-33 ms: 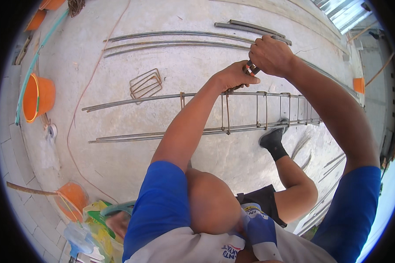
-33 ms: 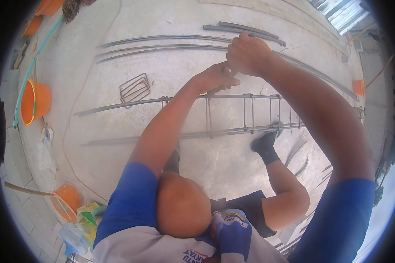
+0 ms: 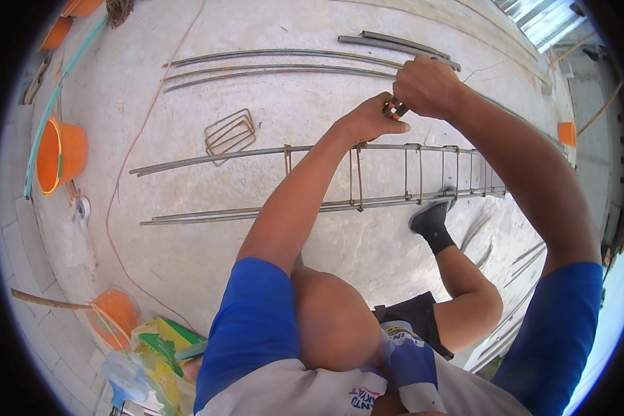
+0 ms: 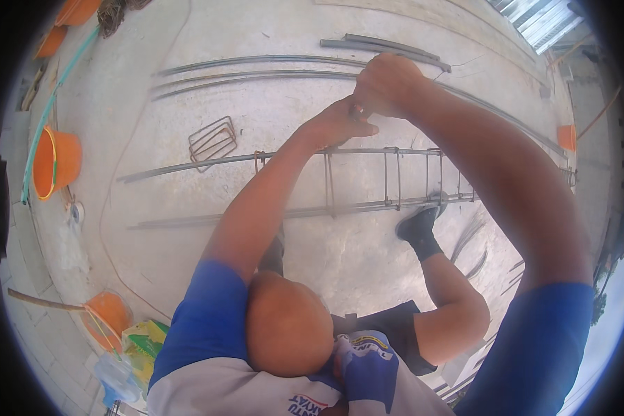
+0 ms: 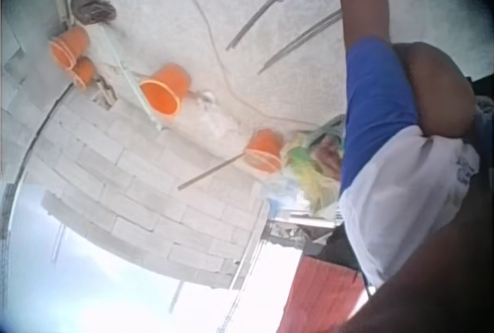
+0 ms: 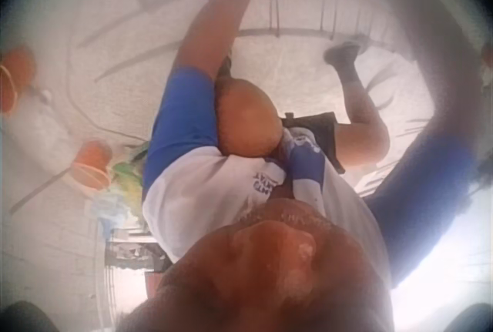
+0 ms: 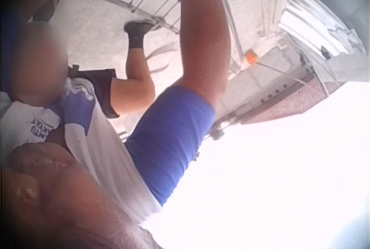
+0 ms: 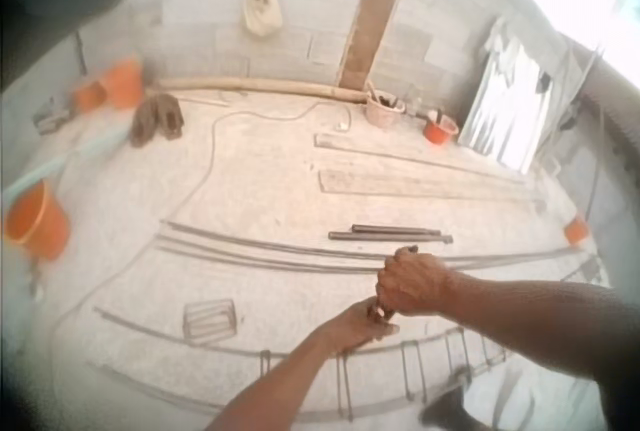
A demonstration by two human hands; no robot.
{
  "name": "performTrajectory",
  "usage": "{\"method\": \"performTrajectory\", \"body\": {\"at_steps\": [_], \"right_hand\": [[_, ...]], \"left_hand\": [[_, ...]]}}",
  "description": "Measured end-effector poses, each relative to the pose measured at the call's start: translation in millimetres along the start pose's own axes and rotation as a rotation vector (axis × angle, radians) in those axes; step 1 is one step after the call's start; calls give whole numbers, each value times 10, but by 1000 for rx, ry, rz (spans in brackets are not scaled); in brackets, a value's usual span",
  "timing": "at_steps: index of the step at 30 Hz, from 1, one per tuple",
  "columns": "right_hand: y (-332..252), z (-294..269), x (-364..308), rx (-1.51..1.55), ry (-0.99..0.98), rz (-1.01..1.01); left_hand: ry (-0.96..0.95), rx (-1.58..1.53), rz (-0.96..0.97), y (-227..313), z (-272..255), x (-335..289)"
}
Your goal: The person sits on the floor and assembles a rebar cage by tying metal rods together with wire. They use pliers to twist and secure the wire at each intersection of the rebar grid.
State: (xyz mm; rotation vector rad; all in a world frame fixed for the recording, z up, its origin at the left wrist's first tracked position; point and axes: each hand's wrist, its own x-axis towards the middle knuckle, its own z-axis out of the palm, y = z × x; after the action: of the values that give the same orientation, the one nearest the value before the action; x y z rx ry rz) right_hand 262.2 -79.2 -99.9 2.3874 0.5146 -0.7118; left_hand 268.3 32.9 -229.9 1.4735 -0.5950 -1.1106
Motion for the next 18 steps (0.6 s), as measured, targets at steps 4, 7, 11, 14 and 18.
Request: {"method": "performTrajectory", "body": {"at_steps": [4, 7, 11, 14, 18], "right_hand": [[7, -377, 84, 205, -423, 71], [11, -254, 130, 165, -544, 109], [-222, -60, -35, -186, -122, 72], [-215, 136, -157, -401, 330, 64], [-55, 204, -141, -297, 260, -41]], "left_hand": [[263, 243, 217, 18, 235, -30], [226, 207, 62, 135, 305, 60], [19, 29, -16, 148, 37, 67], [-157, -159, -15, 91, -95, 131], [-2, 40, 116, 70, -10, 123]]}}
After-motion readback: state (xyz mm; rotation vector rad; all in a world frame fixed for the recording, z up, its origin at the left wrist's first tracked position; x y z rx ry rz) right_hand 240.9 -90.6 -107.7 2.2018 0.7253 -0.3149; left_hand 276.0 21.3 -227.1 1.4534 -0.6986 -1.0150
